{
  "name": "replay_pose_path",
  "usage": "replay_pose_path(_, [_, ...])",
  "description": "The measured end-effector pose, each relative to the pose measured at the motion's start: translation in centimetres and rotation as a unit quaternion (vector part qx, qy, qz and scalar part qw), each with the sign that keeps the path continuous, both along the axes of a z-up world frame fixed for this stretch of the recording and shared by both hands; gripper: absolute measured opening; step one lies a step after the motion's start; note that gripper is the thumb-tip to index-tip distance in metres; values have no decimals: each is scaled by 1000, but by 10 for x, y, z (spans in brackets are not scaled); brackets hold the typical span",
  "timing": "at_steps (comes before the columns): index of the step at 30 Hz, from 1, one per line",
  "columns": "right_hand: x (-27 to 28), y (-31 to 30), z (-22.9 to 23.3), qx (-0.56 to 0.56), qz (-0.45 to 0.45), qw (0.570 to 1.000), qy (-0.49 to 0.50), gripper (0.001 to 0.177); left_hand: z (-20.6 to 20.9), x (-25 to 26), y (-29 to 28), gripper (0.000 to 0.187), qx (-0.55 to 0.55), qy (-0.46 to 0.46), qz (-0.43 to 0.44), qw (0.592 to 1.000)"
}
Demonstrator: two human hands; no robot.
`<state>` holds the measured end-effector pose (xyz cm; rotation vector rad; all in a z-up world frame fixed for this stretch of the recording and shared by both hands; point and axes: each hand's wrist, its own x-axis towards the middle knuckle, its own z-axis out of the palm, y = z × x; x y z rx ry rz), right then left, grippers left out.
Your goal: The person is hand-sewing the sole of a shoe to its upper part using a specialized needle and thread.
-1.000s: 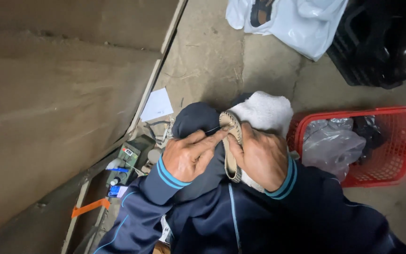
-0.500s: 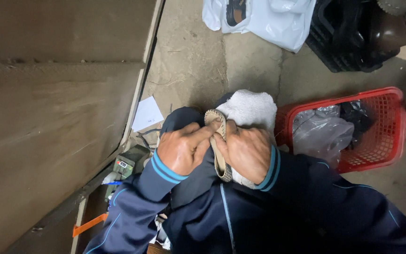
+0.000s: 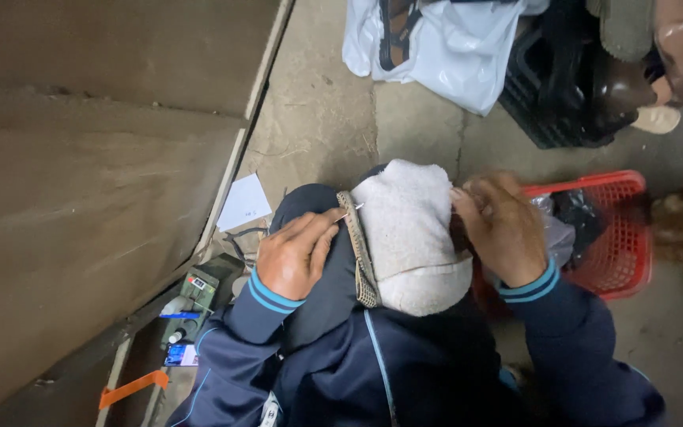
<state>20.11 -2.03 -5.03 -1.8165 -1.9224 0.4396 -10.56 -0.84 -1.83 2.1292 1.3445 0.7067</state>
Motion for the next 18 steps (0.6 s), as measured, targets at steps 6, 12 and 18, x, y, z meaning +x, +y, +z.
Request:
replay_pose_path(6, [-40,-4,13,91,95,989,65,17,-3,23,0,16,17,6,0,1000])
replay_pose_path(12, [-70,5,6,89,166,973,133,10,-22,21,-7,22,10,18,42,999])
replay_pose_path(18, [-45,4,38,-32,124,916,379,6,-17,19,-4,20,2,30,38,999])
